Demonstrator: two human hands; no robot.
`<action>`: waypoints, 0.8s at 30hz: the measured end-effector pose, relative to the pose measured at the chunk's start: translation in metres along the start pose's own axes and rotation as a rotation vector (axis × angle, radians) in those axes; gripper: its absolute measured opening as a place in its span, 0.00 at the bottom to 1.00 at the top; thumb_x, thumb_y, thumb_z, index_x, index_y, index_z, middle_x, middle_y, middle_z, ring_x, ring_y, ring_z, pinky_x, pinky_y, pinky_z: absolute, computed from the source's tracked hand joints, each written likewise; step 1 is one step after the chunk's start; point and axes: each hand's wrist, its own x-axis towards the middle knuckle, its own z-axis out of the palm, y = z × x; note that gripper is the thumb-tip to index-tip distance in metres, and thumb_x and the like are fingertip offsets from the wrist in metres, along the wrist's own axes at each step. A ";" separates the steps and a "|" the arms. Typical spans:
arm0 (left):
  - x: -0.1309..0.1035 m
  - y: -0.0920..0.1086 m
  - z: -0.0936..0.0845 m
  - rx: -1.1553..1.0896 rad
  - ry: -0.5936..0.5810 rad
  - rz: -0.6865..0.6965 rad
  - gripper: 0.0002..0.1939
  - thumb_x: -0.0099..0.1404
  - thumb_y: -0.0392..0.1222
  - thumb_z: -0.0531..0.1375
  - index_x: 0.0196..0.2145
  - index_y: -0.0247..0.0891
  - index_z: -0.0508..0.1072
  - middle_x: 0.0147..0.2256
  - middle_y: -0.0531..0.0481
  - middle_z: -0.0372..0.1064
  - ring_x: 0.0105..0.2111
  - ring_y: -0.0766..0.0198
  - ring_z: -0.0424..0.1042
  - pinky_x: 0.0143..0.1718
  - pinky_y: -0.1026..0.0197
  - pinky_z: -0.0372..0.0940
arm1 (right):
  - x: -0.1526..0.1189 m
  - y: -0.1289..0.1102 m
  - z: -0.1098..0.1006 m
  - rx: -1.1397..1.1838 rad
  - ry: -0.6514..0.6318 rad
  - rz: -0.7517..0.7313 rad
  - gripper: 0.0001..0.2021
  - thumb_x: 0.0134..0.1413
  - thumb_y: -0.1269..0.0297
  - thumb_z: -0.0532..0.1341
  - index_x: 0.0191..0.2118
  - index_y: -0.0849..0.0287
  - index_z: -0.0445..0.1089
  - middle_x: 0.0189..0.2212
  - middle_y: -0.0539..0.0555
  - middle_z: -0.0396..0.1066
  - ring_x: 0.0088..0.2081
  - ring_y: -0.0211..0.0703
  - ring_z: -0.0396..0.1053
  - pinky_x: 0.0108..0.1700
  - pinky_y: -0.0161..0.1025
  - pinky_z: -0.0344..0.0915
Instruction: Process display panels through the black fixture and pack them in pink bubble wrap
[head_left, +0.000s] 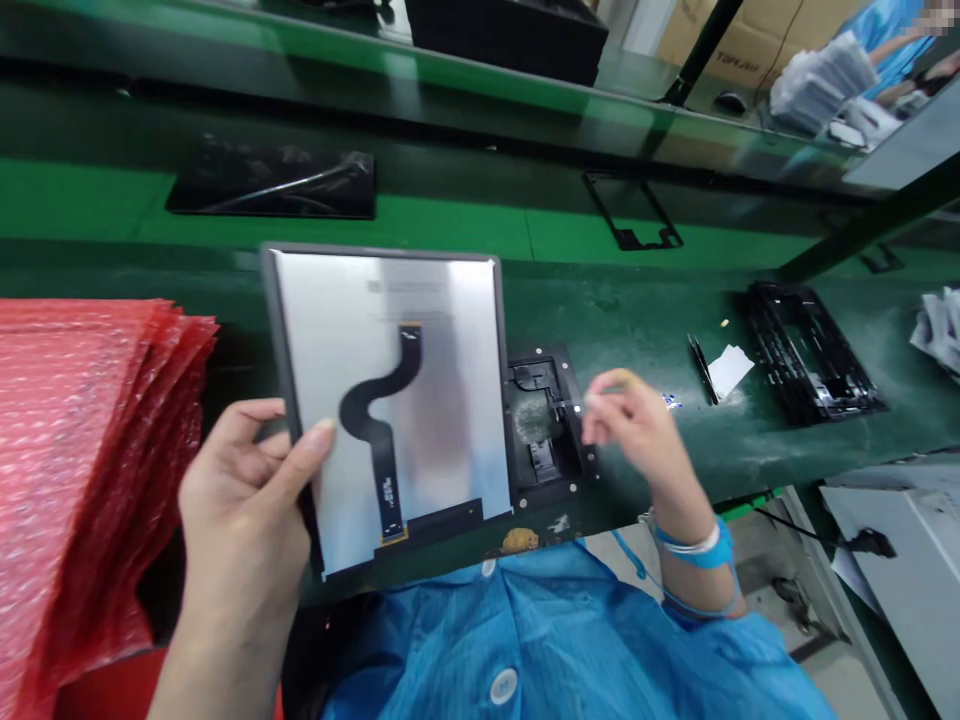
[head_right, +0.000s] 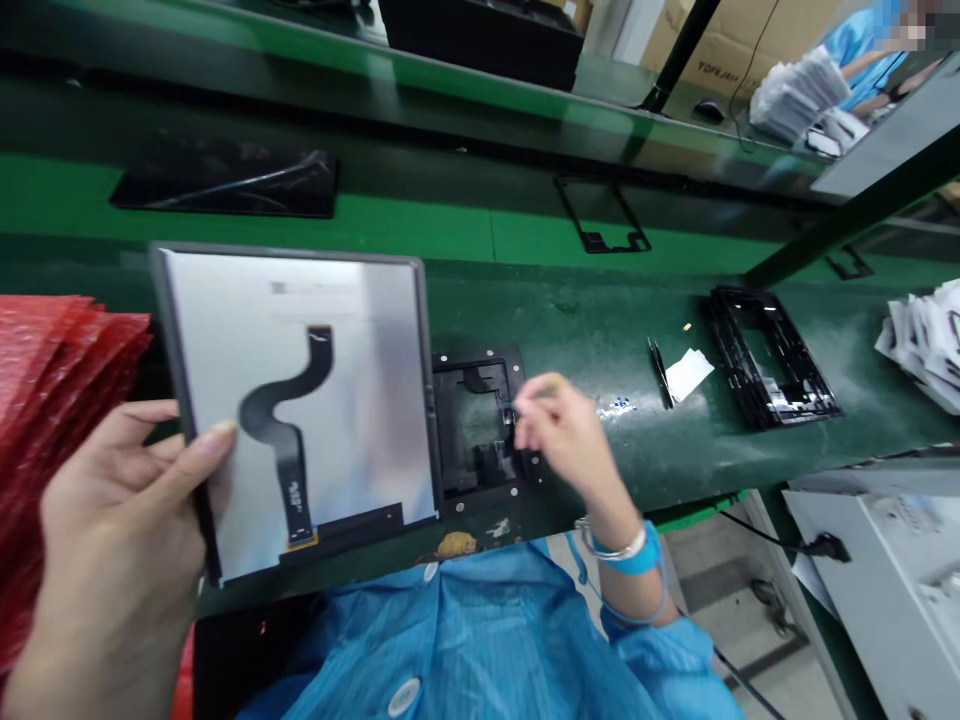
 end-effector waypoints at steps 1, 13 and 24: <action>0.002 0.003 0.000 -0.023 0.011 0.016 0.19 0.40 0.33 0.70 0.31 0.45 0.73 0.23 0.62 0.76 0.17 0.67 0.72 0.16 0.70 0.69 | -0.001 0.011 -0.017 -0.066 0.120 0.092 0.19 0.54 0.40 0.57 0.36 0.53 0.64 0.16 0.45 0.66 0.19 0.40 0.64 0.25 0.37 0.60; 0.005 -0.005 0.008 -0.108 -0.070 -0.199 0.15 0.42 0.35 0.69 0.31 0.40 0.75 0.30 0.50 0.78 0.28 0.56 0.78 0.25 0.62 0.74 | -0.012 0.023 -0.041 -0.506 0.520 -0.023 0.19 0.56 0.52 0.61 0.49 0.57 0.73 0.29 0.55 0.76 0.31 0.49 0.71 0.36 0.45 0.66; -0.017 0.000 0.009 -0.154 -0.452 -0.102 0.24 0.58 0.49 0.68 0.52 0.45 0.76 0.48 0.45 0.78 0.46 0.48 0.79 0.34 0.57 0.76 | -0.020 -0.056 0.046 -0.305 -0.013 -1.063 0.16 0.64 0.69 0.61 0.55 0.52 0.74 0.49 0.55 0.80 0.52 0.52 0.77 0.49 0.48 0.77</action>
